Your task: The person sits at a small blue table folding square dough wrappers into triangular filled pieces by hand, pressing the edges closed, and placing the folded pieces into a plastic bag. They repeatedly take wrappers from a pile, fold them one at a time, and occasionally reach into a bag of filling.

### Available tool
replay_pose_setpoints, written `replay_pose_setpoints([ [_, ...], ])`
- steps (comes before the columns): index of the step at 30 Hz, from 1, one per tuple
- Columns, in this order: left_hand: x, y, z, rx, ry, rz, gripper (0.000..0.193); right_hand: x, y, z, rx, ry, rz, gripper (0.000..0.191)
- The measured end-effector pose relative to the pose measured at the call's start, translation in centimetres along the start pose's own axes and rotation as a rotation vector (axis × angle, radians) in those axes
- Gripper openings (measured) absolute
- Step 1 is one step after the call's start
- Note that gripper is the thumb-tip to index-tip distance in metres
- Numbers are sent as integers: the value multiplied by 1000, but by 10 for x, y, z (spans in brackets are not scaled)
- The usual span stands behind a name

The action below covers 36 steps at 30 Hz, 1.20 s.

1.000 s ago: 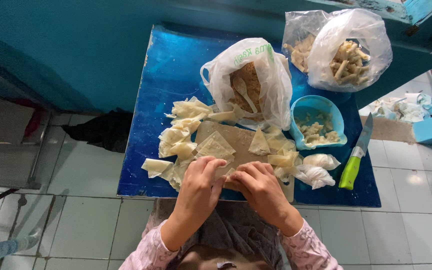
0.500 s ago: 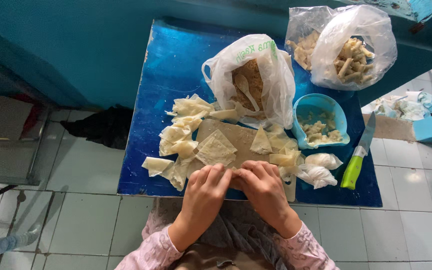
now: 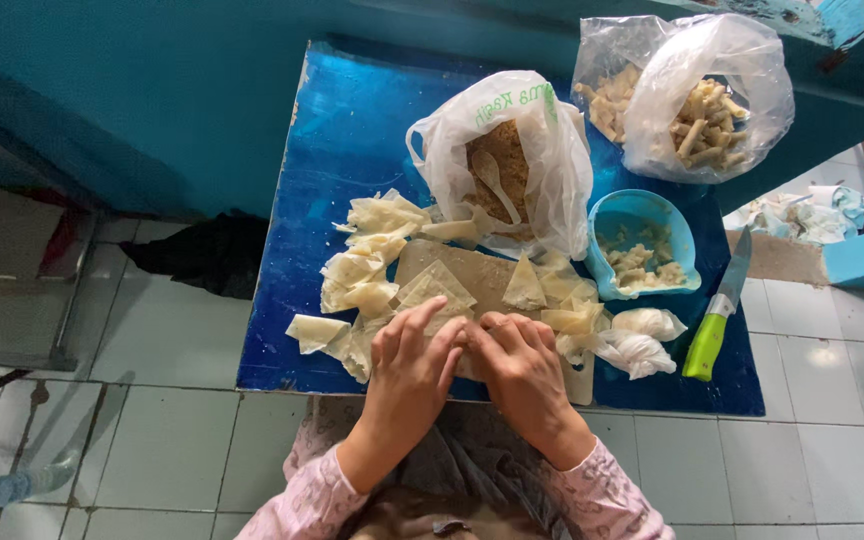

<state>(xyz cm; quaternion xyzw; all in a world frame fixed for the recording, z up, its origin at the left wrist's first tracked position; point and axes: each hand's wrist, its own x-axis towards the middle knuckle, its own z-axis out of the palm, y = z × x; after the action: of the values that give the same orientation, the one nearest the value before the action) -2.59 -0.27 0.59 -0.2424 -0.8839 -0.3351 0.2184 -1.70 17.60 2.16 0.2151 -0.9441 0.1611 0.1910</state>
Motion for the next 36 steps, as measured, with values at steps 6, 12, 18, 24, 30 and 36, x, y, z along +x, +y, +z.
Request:
replay_pose_setpoints([
  [6, 8, -9, 7, -1, -129, 5, 26, 3, -1, -5, 102, 81, 69, 36],
  [12, 15, -14, 2, -43, -50, -45, 32, 12, 6, -3, 68, 73, 24, 19],
  [18, 21, -33, -17, 37, 105, -160, 38, 25, 12, -2, 134, 14, 41, 11],
  [24, 23, -30, -21, 50, 124, -138, 39, 29, 8, -13, 113, 29, 65, 11],
  [30, 21, -26, -24, 40, 73, -155, 40, 47, 128, -84, -93, 293, 171, 5],
  [36, 27, -29, -22, 44, 42, -169, 41, 116, 290, -87, 89, 315, 736, 12],
])
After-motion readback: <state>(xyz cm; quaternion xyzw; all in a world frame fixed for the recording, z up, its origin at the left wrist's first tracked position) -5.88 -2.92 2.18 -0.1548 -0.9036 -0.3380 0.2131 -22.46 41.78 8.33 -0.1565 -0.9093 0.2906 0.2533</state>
